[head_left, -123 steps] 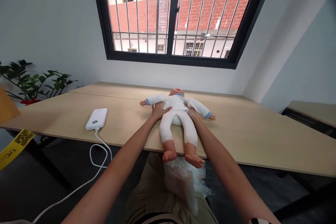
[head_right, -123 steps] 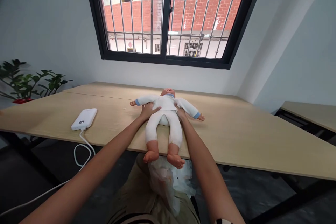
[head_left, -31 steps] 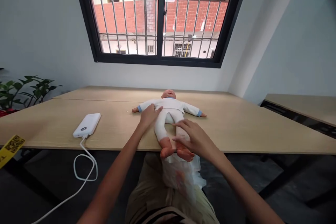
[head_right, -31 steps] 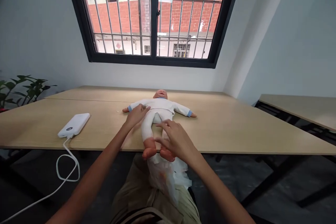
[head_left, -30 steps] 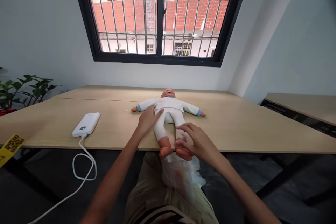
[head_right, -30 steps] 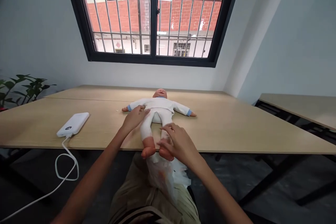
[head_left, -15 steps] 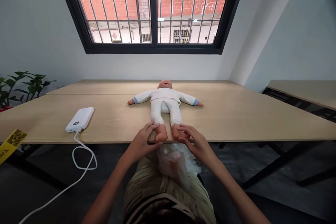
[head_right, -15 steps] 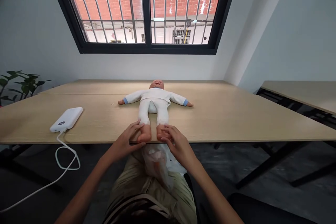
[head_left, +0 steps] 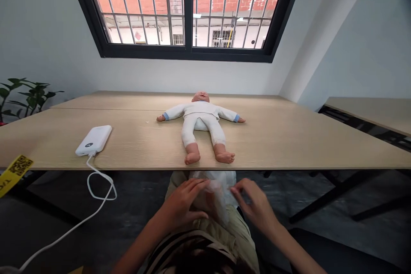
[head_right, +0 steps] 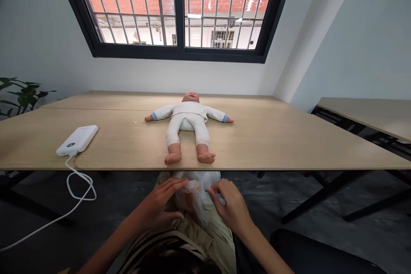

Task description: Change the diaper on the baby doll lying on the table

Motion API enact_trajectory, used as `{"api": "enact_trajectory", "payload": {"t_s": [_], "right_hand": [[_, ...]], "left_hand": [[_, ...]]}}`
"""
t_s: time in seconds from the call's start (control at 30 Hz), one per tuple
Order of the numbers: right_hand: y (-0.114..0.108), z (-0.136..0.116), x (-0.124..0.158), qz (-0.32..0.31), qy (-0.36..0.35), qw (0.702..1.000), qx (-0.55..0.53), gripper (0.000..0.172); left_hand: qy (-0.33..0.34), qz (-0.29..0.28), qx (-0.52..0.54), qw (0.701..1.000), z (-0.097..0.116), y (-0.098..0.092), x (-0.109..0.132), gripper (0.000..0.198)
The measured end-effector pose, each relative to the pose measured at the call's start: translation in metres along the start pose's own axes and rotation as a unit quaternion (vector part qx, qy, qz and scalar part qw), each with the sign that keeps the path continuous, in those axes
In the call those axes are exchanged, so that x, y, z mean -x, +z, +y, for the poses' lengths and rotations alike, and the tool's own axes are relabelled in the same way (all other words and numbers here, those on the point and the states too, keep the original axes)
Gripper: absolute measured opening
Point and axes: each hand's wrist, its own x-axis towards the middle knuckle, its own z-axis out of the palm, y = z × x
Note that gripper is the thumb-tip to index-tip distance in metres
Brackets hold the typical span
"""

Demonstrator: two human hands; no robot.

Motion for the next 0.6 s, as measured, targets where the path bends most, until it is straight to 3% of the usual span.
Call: {"api": "enact_trajectory", "payload": {"t_s": [0.03, 0.1, 0.17, 0.23, 0.3, 0.37, 0.47, 0.53, 0.6], "right_hand": [[0.004, 0.002, 0.010, -0.072, 0.037, 0.997, -0.019, 0.026], [0.012, 0.008, 0.026, -0.190, 0.137, 0.970, -0.062, 0.045], [0.016, 0.015, 0.034, -0.295, 0.258, 0.910, -0.137, 0.063], [0.015, 0.018, 0.036, -0.360, 0.368, 0.825, -0.236, 0.073], [0.007, 0.015, 0.034, -0.353, 0.447, 0.747, -0.344, 0.073], [-0.002, 0.007, 0.030, -0.300, 0.485, 0.684, -0.455, 0.069], [-0.010, -0.011, 0.025, -0.233, 0.500, 0.591, -0.589, 0.059], [-0.009, -0.019, 0.024, -0.180, 0.520, 0.583, -0.597, 0.055], [-0.003, -0.020, 0.026, -0.147, 0.539, 0.629, -0.540, 0.062]], "left_hand": [[-0.028, -0.046, 0.006, 0.999, -0.002, 0.004, 0.002, 0.073], [-0.057, -0.109, 0.003, 0.992, -0.008, 0.008, 0.002, 0.054], [-0.042, -0.134, 0.008, 0.990, -0.012, 0.006, -0.001, 0.028], [-0.033, -0.101, 0.057, 0.993, -0.011, 0.000, -0.007, 0.018], [-0.051, -0.029, 0.156, 0.986, -0.004, -0.008, -0.014, 0.018], [-0.074, 0.016, 0.267, 0.961, 0.006, -0.015, -0.019, 0.023], [-0.105, -0.002, 0.385, 0.917, 0.019, -0.020, -0.017, 0.030], [-0.143, -0.023, 0.423, 0.895, 0.023, -0.018, -0.008, 0.035], [-0.188, -0.030, 0.451, 0.872, 0.026, -0.016, 0.004, 0.039]]}}
